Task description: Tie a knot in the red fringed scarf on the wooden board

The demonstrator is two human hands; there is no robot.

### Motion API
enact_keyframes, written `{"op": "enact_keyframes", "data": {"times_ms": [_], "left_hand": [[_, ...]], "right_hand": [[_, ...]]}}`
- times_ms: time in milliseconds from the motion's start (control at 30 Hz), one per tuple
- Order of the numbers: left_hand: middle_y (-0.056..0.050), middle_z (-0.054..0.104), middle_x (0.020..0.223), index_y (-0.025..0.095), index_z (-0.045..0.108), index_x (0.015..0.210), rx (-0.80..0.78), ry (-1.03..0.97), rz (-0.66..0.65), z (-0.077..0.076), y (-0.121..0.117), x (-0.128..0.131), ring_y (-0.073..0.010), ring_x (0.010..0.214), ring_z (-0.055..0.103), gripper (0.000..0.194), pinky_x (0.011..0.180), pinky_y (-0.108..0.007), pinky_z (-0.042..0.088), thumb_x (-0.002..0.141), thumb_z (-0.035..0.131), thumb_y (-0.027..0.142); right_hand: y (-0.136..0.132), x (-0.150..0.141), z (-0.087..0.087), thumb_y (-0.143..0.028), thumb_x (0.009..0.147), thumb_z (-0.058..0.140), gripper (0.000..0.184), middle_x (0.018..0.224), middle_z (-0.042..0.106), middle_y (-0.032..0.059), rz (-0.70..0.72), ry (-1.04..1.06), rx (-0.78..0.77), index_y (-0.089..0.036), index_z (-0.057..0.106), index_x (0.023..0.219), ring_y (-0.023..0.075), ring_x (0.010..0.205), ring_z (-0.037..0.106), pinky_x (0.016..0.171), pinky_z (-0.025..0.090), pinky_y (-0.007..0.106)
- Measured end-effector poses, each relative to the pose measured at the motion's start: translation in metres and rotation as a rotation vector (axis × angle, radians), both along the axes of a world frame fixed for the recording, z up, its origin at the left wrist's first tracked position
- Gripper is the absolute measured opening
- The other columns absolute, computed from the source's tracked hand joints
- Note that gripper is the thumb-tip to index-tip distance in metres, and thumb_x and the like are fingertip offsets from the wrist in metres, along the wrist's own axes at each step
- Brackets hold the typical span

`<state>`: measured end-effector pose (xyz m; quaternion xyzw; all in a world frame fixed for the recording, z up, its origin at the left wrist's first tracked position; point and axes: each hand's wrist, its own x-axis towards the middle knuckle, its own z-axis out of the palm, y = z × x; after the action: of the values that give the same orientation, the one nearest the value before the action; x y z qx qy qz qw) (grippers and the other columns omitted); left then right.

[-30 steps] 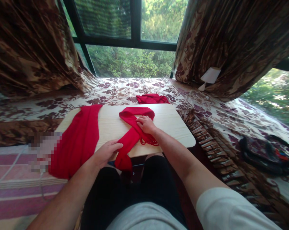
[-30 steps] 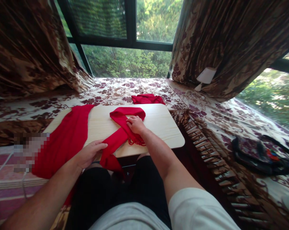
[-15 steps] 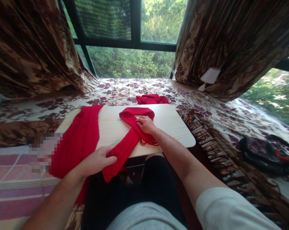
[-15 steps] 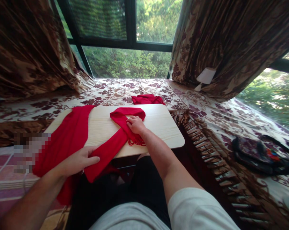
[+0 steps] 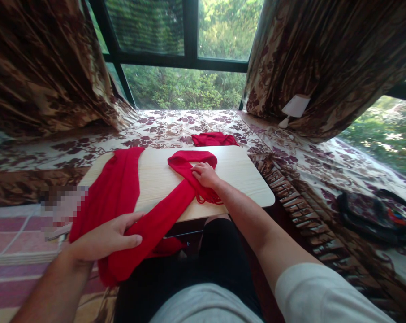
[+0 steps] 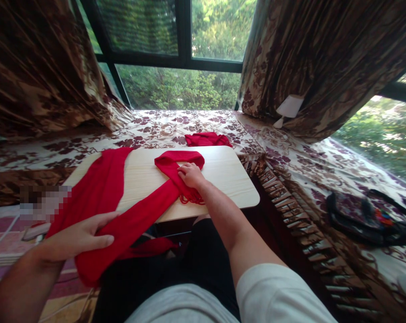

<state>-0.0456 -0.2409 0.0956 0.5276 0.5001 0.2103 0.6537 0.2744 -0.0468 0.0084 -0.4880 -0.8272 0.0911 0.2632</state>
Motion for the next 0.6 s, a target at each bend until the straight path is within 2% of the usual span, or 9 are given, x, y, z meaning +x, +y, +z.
{"op": "enact_keyframes", "data": {"times_ms": [167, 333, 467, 600], "left_hand": [[-0.009, 0.078, 0.095, 0.020, 0.080, 0.102, -0.044, -0.029, 0.002, -0.007, -0.007, -0.017, -0.0308, 0.083, 0.073, 0.045, 0.069, -0.033, 0.060, 0.058, 0.089, 0.027], [-0.005, 0.079, 0.088, 0.026, 0.081, 0.097, -0.066, -0.224, 0.191, -0.012, -0.021, -0.020, -0.0307, 0.076, 0.073, 0.044, 0.065, -0.034, 0.060, 0.056, 0.090, 0.035], [-0.003, 0.079, 0.091, 0.031, 0.079, 0.104, -0.035, -0.377, 0.300, -0.018, -0.033, -0.016, -0.0345, 0.083, 0.075, 0.049, 0.067, -0.035, 0.061, 0.057, 0.088, 0.038], [0.001, 0.079, 0.088, 0.034, 0.079, 0.103, -0.012, -0.424, 0.373, -0.022, -0.034, -0.015, -0.0368, 0.097, 0.073, 0.050, 0.066, -0.033, 0.062, 0.054, 0.091, 0.039]], "right_hand": [[0.000, -0.001, 0.000, -0.034, 0.099, 0.057, 0.025, 0.120, 0.069, 0.0055, -0.003, 0.006, -0.001, -0.024, 0.076, 0.112, 0.0216, 0.105, 0.057, 0.099, 0.041, 0.036], [0.001, 0.000, 0.001, -0.035, 0.099, 0.057, 0.025, 0.120, 0.069, 0.0054, 0.013, 0.014, -0.005, -0.024, 0.076, 0.111, 0.0213, 0.106, 0.057, 0.099, 0.041, 0.036], [0.001, 0.000, 0.001, -0.035, 0.099, 0.056, 0.025, 0.119, 0.070, 0.0055, 0.016, 0.008, -0.001, -0.024, 0.075, 0.111, 0.0212, 0.105, 0.057, 0.099, 0.041, 0.036], [0.000, 0.000, 0.002, -0.034, 0.099, 0.056, 0.025, 0.117, 0.070, 0.0053, 0.019, -0.005, 0.009, -0.024, 0.076, 0.111, 0.0215, 0.103, 0.058, 0.098, 0.041, 0.036]]}}
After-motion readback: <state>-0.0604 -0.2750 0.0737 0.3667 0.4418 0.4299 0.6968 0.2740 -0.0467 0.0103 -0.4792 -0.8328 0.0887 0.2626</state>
